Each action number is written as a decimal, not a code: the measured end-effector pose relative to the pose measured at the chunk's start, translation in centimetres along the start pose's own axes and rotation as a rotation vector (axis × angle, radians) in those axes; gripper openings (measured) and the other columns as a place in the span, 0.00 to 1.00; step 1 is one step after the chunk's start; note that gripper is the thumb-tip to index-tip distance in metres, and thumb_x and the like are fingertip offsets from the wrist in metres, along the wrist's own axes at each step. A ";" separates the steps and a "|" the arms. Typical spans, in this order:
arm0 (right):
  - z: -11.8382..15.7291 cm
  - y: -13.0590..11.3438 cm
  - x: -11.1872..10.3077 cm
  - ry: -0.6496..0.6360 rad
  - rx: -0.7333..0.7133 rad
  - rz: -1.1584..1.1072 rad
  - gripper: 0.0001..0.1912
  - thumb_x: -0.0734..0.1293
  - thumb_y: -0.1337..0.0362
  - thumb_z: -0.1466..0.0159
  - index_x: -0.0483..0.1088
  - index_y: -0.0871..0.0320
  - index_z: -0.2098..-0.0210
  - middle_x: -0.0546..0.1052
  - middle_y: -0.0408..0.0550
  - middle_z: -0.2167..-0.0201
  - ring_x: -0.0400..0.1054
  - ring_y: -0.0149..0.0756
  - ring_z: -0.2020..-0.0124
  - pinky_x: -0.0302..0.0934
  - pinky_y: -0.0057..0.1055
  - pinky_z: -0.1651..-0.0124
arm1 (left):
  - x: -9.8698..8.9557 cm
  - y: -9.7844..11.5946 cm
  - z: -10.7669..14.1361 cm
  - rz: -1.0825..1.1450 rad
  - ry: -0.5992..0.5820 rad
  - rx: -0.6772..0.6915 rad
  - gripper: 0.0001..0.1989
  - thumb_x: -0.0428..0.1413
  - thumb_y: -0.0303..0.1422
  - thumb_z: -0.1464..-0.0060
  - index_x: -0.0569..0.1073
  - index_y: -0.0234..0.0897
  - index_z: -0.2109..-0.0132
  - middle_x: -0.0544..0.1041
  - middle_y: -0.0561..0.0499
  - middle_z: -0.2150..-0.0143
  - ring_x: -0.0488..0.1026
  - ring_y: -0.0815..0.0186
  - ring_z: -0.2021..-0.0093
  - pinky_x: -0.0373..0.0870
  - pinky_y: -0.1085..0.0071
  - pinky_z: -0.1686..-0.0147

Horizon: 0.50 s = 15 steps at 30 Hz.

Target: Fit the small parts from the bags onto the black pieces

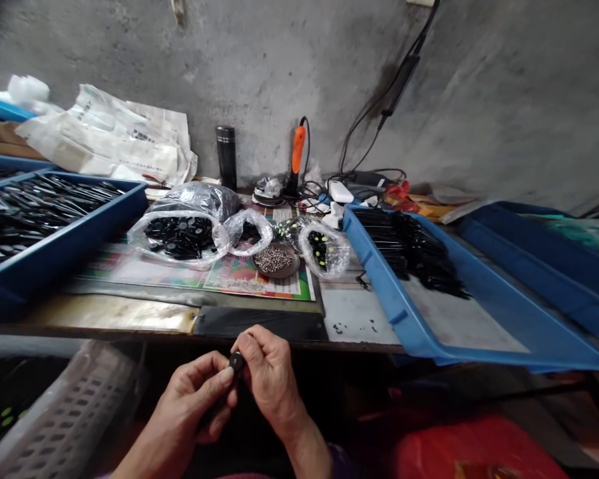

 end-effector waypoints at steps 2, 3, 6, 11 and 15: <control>0.3 -0.3 0.0 0.069 -0.082 0.112 0.23 0.62 0.48 0.31 0.68 0.59 0.74 0.62 0.38 0.82 0.54 0.24 0.84 0.46 0.21 0.83 | -0.1 -0.1 -0.1 -0.009 0.022 -0.004 0.20 0.67 0.45 0.53 0.71 0.33 0.72 0.74 0.54 0.79 0.60 0.79 0.88 0.47 0.83 0.88; 0.4 -0.3 0.0 0.079 -0.096 0.133 0.23 0.61 0.48 0.31 0.68 0.59 0.73 0.62 0.38 0.81 0.54 0.24 0.84 0.46 0.21 0.83 | -0.1 -0.2 -0.1 -0.012 0.034 -0.005 0.21 0.67 0.46 0.54 0.71 0.33 0.72 0.74 0.53 0.79 0.60 0.78 0.88 0.47 0.83 0.88; 0.4 0.0 0.0 0.050 -0.058 0.106 0.22 0.62 0.49 0.31 0.69 0.59 0.72 0.62 0.38 0.82 0.55 0.23 0.85 0.47 0.21 0.83 | -0.1 -0.3 -0.3 -0.024 0.079 -0.012 0.23 0.68 0.49 0.58 0.70 0.33 0.73 0.74 0.53 0.80 0.60 0.78 0.88 0.48 0.82 0.89; 0.3 -0.3 -0.1 -0.095 0.038 0.013 0.16 0.64 0.52 0.32 0.69 0.59 0.66 0.66 0.37 0.81 0.58 0.23 0.84 0.50 0.19 0.82 | -0.3 0.2 -0.5 -0.085 0.109 0.026 0.24 0.68 0.50 0.60 0.71 0.33 0.74 0.76 0.51 0.79 0.58 0.79 0.88 0.50 0.81 0.88; 0.5 -0.5 0.2 -0.155 0.090 0.053 0.06 0.66 0.62 0.36 0.69 0.59 0.65 0.68 0.37 0.81 0.60 0.24 0.83 0.54 0.17 0.81 | -0.3 0.5 -0.3 -0.123 0.131 0.037 0.25 0.68 0.51 0.61 0.71 0.33 0.75 0.75 0.51 0.81 0.58 0.79 0.88 0.52 0.80 0.88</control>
Point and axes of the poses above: each hand's wrist, its own z-axis away from the middle knuckle, its own x-axis out of the palm, y = z × x, the point moved 4 cm from there along -z, towards the middle knuckle
